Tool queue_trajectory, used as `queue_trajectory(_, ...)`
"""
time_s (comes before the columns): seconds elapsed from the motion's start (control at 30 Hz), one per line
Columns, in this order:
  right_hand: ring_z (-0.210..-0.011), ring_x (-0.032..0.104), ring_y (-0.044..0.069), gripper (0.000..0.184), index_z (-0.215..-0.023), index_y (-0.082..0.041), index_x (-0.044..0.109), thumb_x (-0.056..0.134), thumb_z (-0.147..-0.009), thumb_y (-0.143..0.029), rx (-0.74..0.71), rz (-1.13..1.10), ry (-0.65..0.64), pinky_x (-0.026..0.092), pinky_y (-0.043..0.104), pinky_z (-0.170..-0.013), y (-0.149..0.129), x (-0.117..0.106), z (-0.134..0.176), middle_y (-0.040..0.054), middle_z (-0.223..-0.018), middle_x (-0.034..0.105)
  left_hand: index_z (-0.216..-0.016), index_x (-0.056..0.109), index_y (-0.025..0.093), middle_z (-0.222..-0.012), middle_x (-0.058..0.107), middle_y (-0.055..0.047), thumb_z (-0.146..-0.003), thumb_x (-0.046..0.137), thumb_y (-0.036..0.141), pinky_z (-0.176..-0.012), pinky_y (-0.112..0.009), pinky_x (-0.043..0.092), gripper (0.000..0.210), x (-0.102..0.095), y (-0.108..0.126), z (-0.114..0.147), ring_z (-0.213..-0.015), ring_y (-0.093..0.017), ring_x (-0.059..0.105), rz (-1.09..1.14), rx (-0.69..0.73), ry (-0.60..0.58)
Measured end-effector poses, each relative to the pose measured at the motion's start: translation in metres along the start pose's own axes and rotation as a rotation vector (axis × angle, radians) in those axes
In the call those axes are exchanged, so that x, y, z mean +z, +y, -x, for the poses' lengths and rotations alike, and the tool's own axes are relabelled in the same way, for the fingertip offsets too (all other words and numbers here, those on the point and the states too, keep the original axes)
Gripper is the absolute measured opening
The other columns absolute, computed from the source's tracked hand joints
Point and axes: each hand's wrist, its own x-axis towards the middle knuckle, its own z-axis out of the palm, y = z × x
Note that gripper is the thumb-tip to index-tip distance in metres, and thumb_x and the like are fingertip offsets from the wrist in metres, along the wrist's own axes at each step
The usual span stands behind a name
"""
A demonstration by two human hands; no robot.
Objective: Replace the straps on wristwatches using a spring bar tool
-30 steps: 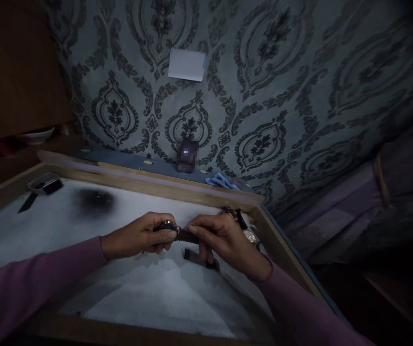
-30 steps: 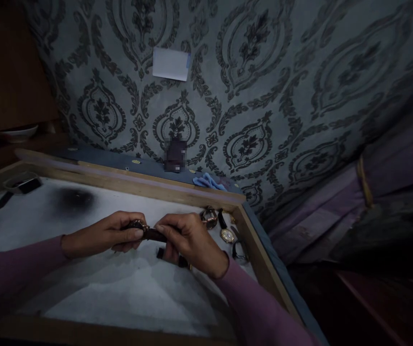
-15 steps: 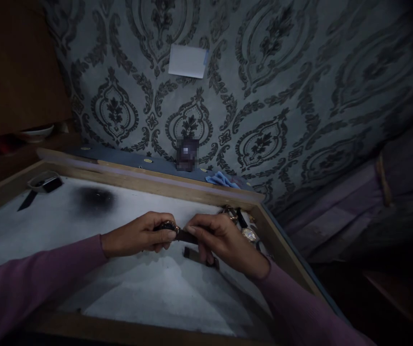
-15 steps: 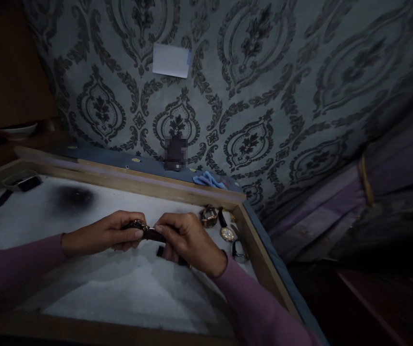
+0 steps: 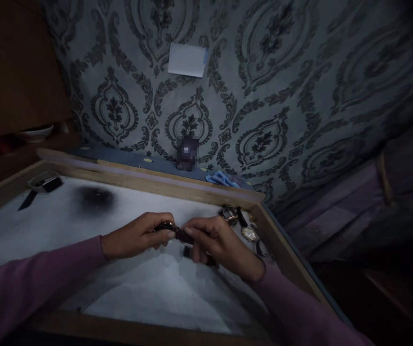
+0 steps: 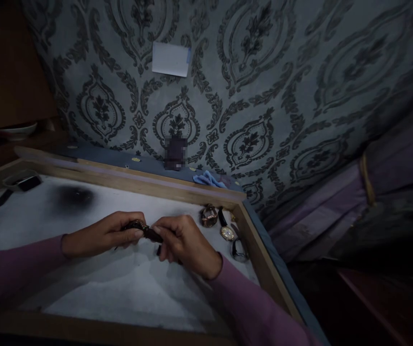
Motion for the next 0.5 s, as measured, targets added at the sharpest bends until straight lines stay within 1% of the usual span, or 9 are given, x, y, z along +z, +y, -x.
queue_trajectory(0.07,-0.040,0.054,0.010,0.028,-0.076,-0.015,0.062,0.045,-0.093,-0.031,-0.027,0.036,0.024,0.040,0.017,-0.041,-0.0007,0.0024,0.0002,0.0000,-0.049,0.060,-0.079,0.050,0.016,-0.064,0.047,0.004,-0.091,0.050,0.040,-0.054,-0.022,0.033,0.026,0.0003,-0.0007,0.0005,-0.055,-0.009,0.042,-0.013,0.008,0.006)
queue_trajectory(0.17,-0.044,0.059,0.012,0.028,-0.077,-0.014,0.063,0.045,-0.093,-0.028,-0.100,0.118,0.031,0.043,0.018,-0.044,-0.0010,0.0040,0.0014,0.0015,-0.052,0.063,-0.079,0.050,0.016,-0.062,0.045,0.005,-0.091,0.050,0.041,-0.054,-0.022,0.032,0.027,0.0003,-0.0001,0.0008,-0.055,-0.009,0.040,0.005,-0.014,-0.014)
queue_trajectory(0.37,-0.050,0.063,0.012,0.035,-0.079,-0.013,0.066,0.042,-0.098,-0.030,-0.266,0.274,0.032,0.045,0.019,-0.051,0.0009,0.0034,0.0038,0.0030,-0.058,0.066,-0.078,0.049,0.016,-0.060,0.045,0.006,-0.087,0.054,0.048,-0.050,-0.022,0.030,0.033,0.0008,-0.0020,0.0004,-0.052,-0.008,0.038,0.137,-0.074,-0.067)
queue_trajectory(0.5,-0.052,0.062,0.011,0.040,-0.079,-0.013,0.066,0.038,-0.100,-0.031,-0.343,0.319,0.014,0.045,0.019,-0.053,0.0017,0.0037,0.0042,0.0035,-0.060,0.065,-0.076,0.048,0.017,-0.060,0.046,0.006,-0.086,0.057,0.048,-0.048,-0.021,0.029,0.034,0.0020,-0.0058,-0.0001,-0.050,-0.007,0.038,0.213,-0.130,-0.086)
